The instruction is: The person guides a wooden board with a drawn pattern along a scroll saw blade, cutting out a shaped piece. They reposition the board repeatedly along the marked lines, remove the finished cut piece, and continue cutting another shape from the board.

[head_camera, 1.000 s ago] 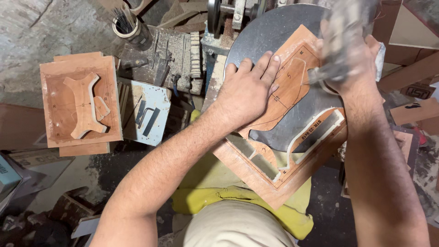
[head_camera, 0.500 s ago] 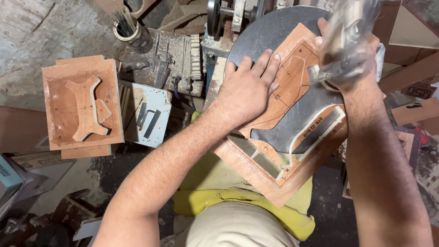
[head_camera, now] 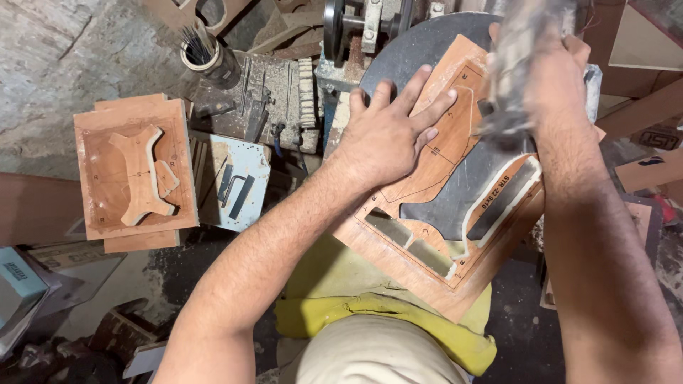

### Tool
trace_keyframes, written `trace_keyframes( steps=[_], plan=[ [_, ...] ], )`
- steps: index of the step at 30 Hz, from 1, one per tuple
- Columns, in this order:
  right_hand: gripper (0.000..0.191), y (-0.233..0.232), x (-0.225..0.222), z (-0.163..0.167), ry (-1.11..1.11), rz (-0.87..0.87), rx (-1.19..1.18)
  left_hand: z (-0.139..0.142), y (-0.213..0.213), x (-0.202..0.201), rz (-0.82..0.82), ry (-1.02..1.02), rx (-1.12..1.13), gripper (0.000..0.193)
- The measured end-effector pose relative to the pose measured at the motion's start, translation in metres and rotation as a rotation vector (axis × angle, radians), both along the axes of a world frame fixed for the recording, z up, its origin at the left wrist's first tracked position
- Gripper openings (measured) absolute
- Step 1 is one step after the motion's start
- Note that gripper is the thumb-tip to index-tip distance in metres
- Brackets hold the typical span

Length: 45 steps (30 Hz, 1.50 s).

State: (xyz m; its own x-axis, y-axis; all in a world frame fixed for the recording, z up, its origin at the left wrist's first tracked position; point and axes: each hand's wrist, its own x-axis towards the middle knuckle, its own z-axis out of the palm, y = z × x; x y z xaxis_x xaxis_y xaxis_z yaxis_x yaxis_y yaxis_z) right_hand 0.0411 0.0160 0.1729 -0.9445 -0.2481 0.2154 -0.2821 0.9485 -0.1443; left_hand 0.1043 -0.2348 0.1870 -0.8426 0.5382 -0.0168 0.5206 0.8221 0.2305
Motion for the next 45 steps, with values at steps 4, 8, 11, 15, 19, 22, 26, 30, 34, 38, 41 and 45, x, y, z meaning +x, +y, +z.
trace_keyframes(
  steps=[4,8,11,15,19,22,26,30,34,38,41,45],
  plan=[
    [0.046,0.009,-0.004,-0.011,0.052,0.019,0.072,-0.002,-0.001,-0.004,-0.017,-0.048,-0.009,0.053],
    [0.039,0.019,-0.007,-0.02,0.119,0.059,0.131,-0.007,-0.002,-0.01,-0.058,-0.038,0.053,0.05],
    [0.032,0.021,-0.009,-0.015,0.262,0.019,0.138,-0.011,-0.004,-0.013,-0.081,-0.057,0.104,0.048],
    [0.039,0.025,0.031,0.005,0.257,0.042,-0.94,-0.014,-0.003,-0.012,-0.078,-0.044,0.151,0.048],
    [0.041,0.025,0.151,0.01,0.421,-0.163,-0.249,-0.017,-0.003,-0.004,-0.061,-0.036,0.156,0.049],
    [0.063,0.004,0.228,0.002,-0.07,-0.625,-0.799,-0.019,-0.003,0.004,-0.028,-0.015,0.196,0.05],
    [0.063,-0.037,0.279,-0.004,-0.159,-0.461,-1.045,-0.019,-0.002,0.007,-0.016,0.006,0.212,0.05],
    [0.067,-0.049,0.279,-0.008,-0.206,-0.535,-1.262,-0.018,-0.002,0.007,-0.009,-0.011,0.198,0.051],
    [0.064,-0.043,0.274,-0.013,-0.181,-0.512,-1.25,-0.017,0.0,0.006,0.008,0.008,0.218,0.051],
    [0.063,-0.041,0.275,-0.014,-0.164,-0.463,-1.312,-0.017,0.0,0.006,0.011,-0.01,0.218,0.051],
    [0.063,-0.043,0.273,-0.013,-0.168,-0.45,-1.35,-0.017,0.0,0.006,0.016,-0.007,0.23,0.05],
    [0.063,-0.043,0.271,-0.011,-0.177,-0.488,-1.316,-0.017,0.0,0.006,0.024,0.0,0.238,0.05]
  ],
)
